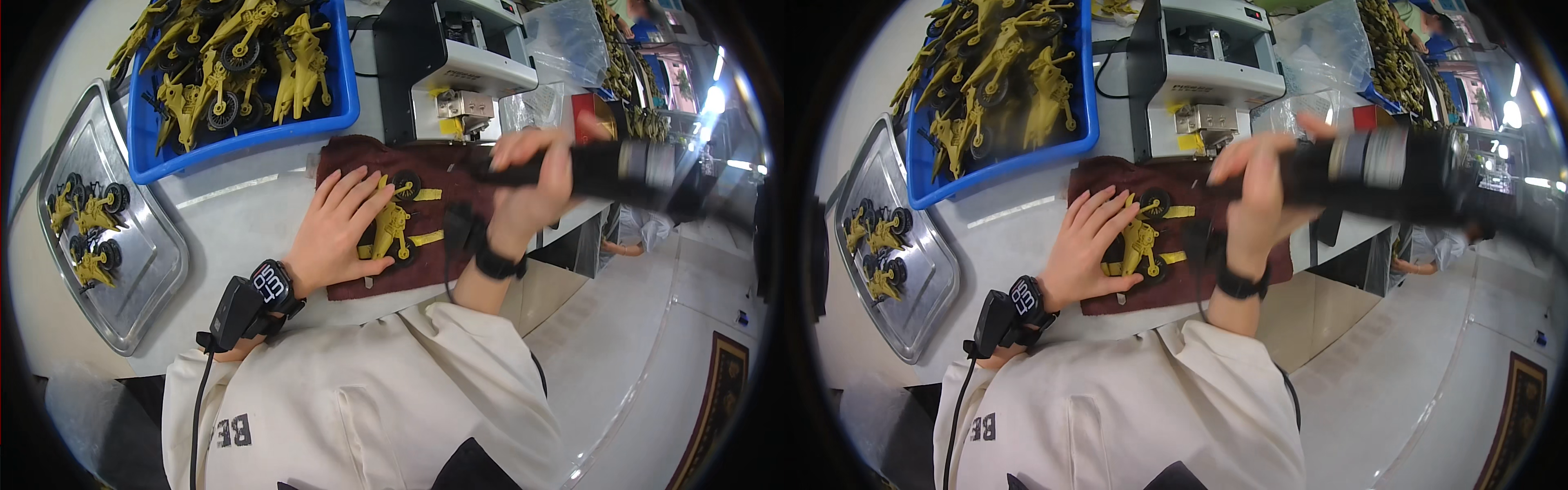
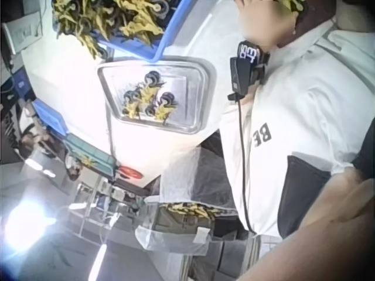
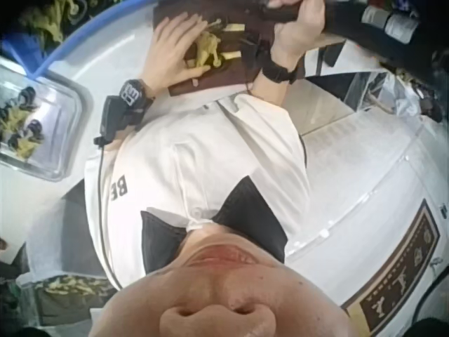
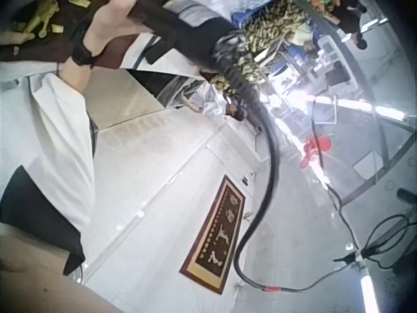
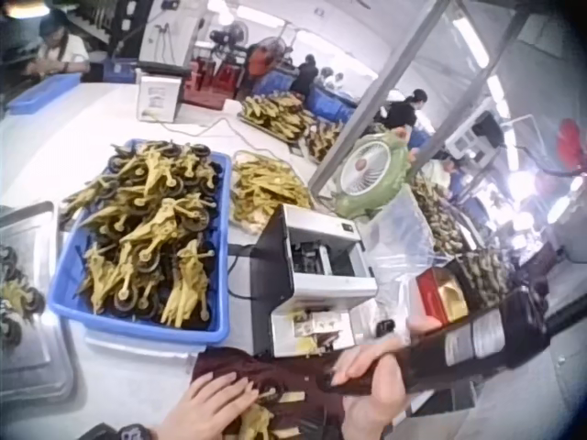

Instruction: Assembling small yellow toy motorcycles using an electric screwdriver at a production workbench.

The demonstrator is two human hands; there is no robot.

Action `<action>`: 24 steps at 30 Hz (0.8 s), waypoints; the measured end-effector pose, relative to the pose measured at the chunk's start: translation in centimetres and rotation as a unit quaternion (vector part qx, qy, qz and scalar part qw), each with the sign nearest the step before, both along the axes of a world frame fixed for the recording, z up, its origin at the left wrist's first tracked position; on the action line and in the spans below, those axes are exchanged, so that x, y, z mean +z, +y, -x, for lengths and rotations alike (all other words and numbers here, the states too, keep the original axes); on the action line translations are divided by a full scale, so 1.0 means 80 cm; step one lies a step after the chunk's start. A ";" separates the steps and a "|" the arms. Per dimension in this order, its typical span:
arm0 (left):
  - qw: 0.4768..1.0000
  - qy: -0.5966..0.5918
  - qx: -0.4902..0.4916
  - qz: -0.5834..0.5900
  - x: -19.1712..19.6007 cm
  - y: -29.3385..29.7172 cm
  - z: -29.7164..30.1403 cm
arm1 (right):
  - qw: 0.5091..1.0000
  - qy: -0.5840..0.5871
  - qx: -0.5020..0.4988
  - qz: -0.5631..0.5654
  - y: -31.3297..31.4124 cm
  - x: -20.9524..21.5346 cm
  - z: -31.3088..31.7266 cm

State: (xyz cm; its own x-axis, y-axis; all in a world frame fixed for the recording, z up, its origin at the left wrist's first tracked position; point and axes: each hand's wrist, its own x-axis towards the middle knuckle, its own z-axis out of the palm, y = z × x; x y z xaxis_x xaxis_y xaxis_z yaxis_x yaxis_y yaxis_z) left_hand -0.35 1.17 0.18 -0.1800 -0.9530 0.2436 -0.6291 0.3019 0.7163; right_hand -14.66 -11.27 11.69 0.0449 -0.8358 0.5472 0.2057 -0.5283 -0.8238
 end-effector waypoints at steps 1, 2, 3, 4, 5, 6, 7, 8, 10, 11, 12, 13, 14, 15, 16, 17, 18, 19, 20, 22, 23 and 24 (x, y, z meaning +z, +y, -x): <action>1.000 -0.003 0.001 0.004 -0.003 -0.003 0.000 | 0.999 -0.016 0.031 -0.013 0.018 -0.012 0.004; 1.000 -0.007 0.000 0.005 -0.003 -0.004 0.003 | 0.998 -0.037 0.055 0.003 0.034 -0.017 0.006; 1.000 -0.007 -0.002 0.002 -0.002 -0.003 0.003 | 0.995 -0.058 0.073 0.016 0.051 -0.022 0.008; 1.000 -0.013 -0.002 0.002 0.000 -0.004 0.003 | 0.997 -0.028 0.070 0.027 0.061 -0.025 0.011; 1.000 -0.019 -0.002 0.003 0.001 -0.004 0.003 | 0.997 -0.034 0.055 0.029 0.066 -0.028 0.007; 1.000 -0.020 -0.004 0.002 0.001 -0.004 0.003 | 0.998 -0.020 0.053 0.028 0.063 -0.030 0.006; 1.000 -0.018 -0.002 0.000 0.000 -0.003 0.002 | 0.998 -0.006 0.051 0.027 0.062 -0.031 0.005; 1.000 -0.016 0.000 -0.001 0.000 -0.003 0.002 | 0.998 -0.014 0.052 0.015 0.064 -0.034 0.004; 1.000 -0.017 0.003 0.000 0.000 -0.003 0.004 | 0.998 -0.025 0.060 0.001 0.076 -0.032 0.008; 1.000 -0.019 0.006 0.002 0.000 -0.003 0.004 | 0.997 -0.037 0.069 -0.012 0.085 -0.031 0.010; 1.000 -0.017 0.007 0.000 -0.001 -0.003 0.005 | 0.997 -0.032 0.068 -0.018 0.096 -0.033 0.015; 1.000 -0.023 0.007 0.003 0.000 -0.003 0.006 | 0.997 -0.031 0.073 -0.009 0.102 -0.036 0.018; 1.000 -0.029 0.008 0.006 0.000 -0.004 0.006 | 0.998 -0.005 0.061 0.014 0.101 -0.040 0.020; 1.000 -0.029 0.006 0.003 0.000 -0.003 0.005 | 0.998 0.020 0.048 0.036 0.101 -0.042 0.021; 1.000 -0.031 0.005 0.002 0.000 -0.003 0.005 | 0.998 0.020 0.046 0.033 0.103 -0.042 0.022; 0.999 -0.033 0.003 0.002 0.001 -0.003 0.004 | 0.997 -0.004 0.071 0.031 0.105 -0.041 0.024; 0.999 -0.033 0.001 0.000 0.001 -0.003 0.004 | 0.995 -0.028 0.095 0.030 0.107 -0.040 0.027; 1.000 -0.030 -0.003 -0.003 0.002 -0.003 0.003 | 0.995 -0.028 0.093 0.028 0.108 -0.040 0.030; 1.000 -0.028 -0.006 -0.005 0.003 -0.002 0.003 | 0.993 -0.018 0.111 0.034 0.111 -0.039 0.035; 1.000 -0.016 -0.006 -0.006 0.004 -0.003 0.002 | 0.991 -0.007 0.131 0.041 0.112 -0.037 0.042; 1.000 -0.004 -0.005 -0.007 0.004 -0.003 0.002 | 0.989 0.010 0.140 0.034 0.112 -0.037 0.046; 1.000 -0.005 -0.005 -0.007 0.004 -0.003 0.002 | 0.988 0.027 0.150 0.027 0.113 -0.037 0.047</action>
State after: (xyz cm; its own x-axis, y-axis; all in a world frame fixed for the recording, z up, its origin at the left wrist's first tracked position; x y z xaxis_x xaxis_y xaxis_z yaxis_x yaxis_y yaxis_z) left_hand -0.50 0.96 0.46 -0.1913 -0.9545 0.2288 -0.6329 0.2982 0.7145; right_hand -18.43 -2.21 8.71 0.3165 -0.7497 0.5812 0.3163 -0.4943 -0.8097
